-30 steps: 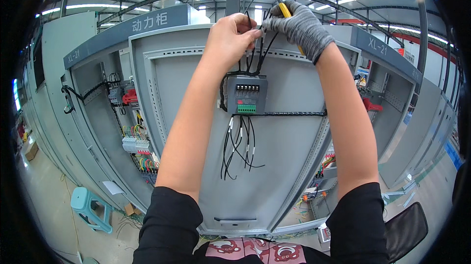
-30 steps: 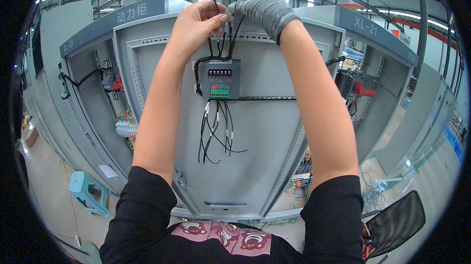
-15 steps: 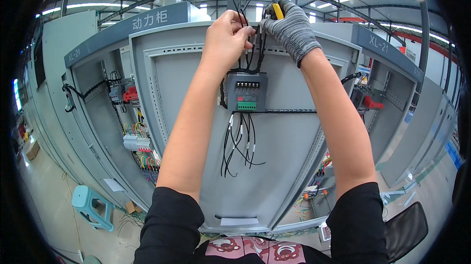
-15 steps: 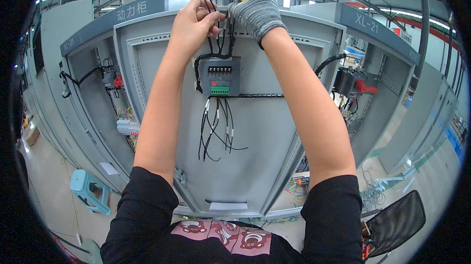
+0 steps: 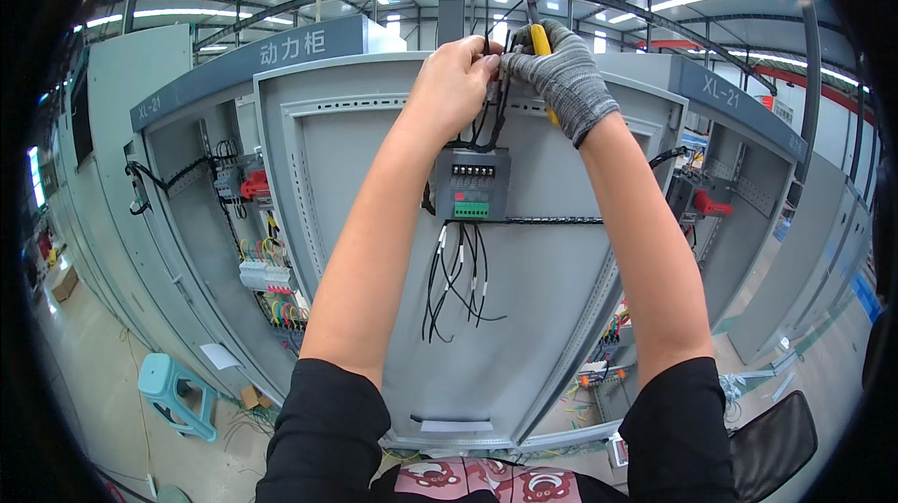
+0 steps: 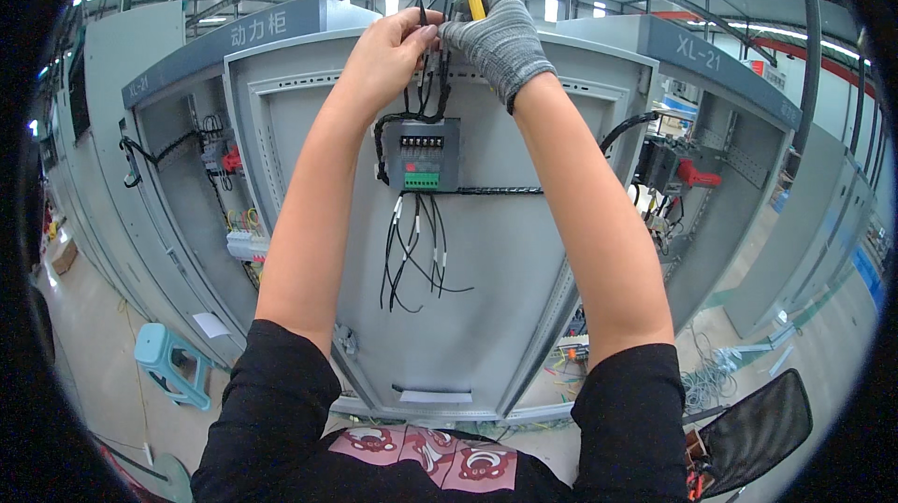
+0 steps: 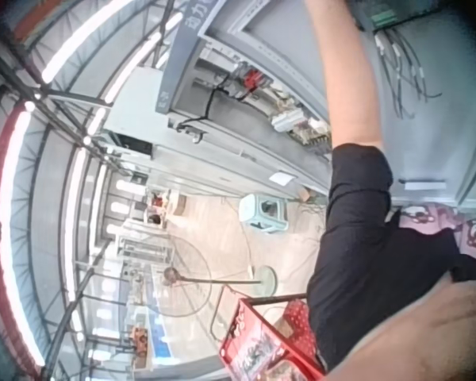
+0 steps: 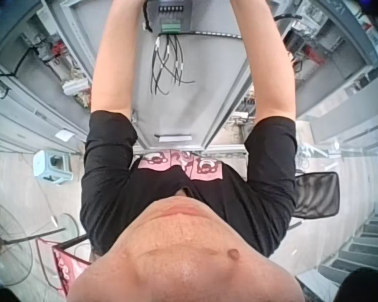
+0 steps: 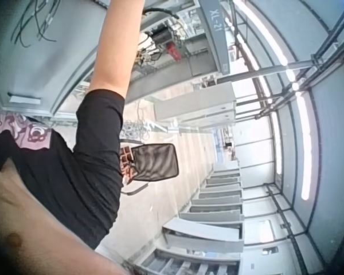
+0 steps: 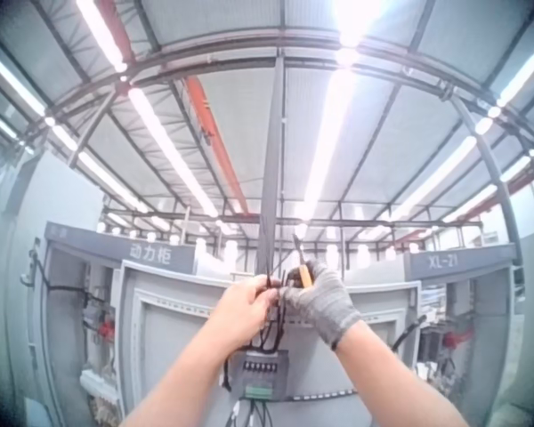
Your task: The person organizes and secures multiple black wires into a terminal block mounted inside an open electrical cabinet. They use pliers to strip wire ends and a screwdriver to tighten connections, then bundle the wires with zip ties.
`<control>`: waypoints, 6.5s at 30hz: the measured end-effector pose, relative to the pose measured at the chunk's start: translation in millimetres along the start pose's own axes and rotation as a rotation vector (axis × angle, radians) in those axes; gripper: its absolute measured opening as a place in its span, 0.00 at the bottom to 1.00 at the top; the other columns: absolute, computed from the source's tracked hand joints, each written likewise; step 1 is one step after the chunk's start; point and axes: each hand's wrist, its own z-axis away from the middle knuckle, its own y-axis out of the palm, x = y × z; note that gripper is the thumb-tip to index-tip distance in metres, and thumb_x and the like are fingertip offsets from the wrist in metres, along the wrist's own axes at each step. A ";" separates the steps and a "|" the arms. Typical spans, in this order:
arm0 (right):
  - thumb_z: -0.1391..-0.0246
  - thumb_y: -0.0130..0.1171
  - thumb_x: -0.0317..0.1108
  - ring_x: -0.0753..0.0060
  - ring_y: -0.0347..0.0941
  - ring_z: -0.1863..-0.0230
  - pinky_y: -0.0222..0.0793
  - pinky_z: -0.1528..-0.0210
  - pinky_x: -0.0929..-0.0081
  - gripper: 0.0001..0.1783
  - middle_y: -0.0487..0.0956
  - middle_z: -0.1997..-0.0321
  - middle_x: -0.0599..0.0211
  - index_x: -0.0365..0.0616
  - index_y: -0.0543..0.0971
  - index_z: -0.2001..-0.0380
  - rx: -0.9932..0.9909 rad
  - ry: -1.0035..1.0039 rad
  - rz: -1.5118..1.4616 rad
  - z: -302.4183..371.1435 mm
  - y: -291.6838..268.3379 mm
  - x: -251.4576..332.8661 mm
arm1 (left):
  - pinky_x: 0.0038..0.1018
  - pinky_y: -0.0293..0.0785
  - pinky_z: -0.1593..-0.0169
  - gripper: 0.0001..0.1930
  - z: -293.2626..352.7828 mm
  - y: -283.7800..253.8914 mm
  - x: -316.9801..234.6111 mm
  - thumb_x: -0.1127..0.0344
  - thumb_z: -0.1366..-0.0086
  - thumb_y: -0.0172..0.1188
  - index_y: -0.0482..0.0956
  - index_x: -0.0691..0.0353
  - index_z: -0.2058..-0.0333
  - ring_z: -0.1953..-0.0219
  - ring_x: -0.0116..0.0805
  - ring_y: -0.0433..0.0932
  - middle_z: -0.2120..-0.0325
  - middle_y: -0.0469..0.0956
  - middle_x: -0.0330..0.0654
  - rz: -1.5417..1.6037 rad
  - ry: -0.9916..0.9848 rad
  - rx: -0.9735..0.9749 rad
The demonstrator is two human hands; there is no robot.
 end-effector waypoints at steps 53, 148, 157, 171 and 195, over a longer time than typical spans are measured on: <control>0.42 0.57 0.53 0.75 0.76 0.72 0.74 0.64 0.72 0.26 0.79 0.73 0.63 0.38 0.76 0.56 0.147 -0.153 0.484 -22.0 -62.5 25.5 | 0.13 0.60 0.71 0.08 -4.2 -12.5 9.4 0.59 0.38 0.62 0.80 0.55 0.64 0.78 0.13 0.71 0.72 0.80 0.31 0.626 -0.160 0.037; 0.43 0.56 0.34 0.56 0.78 0.63 0.74 0.60 0.62 0.12 0.80 0.65 0.57 0.48 0.76 0.56 0.319 -0.361 1.622 -18.8 -44.6 102.8 | 0.18 0.57 0.67 0.14 -8.0 -27.7 5.3 0.62 0.31 0.50 0.81 0.56 0.54 0.73 0.19 0.59 0.76 0.70 0.27 0.495 -0.081 0.179; 0.46 0.61 0.38 0.55 0.77 0.66 0.74 0.59 0.62 0.13 0.80 0.67 0.54 0.44 0.77 0.59 0.363 -0.293 1.489 -28.3 -52.0 81.5 | 0.17 0.58 0.67 0.13 -8.5 -26.0 8.8 0.61 0.32 0.52 0.81 0.56 0.54 0.74 0.18 0.60 0.76 0.71 0.27 0.497 -0.077 0.160; 0.45 0.63 0.45 0.82 0.74 0.79 0.70 0.77 0.81 0.17 0.78 0.77 0.69 0.42 0.79 0.63 0.013 0.035 -0.027 52.8 -65.6 36.6 | 0.20 0.70 0.58 0.19 22.7 -41.5 16.4 0.70 0.38 0.60 0.74 0.60 0.47 0.63 0.23 0.73 0.60 0.75 0.38 0.407 0.018 -0.102; 0.56 0.70 0.32 0.80 0.72 0.76 0.71 0.70 0.79 0.13 0.79 0.76 0.71 0.39 0.79 0.68 -0.242 0.186 -0.178 56.5 53.5 -0.7 | 0.17 0.63 0.74 0.06 20.0 -17.7 34.5 0.67 0.37 0.60 0.78 0.64 0.66 0.78 0.16 0.66 0.79 0.73 0.30 0.476 -0.005 -0.156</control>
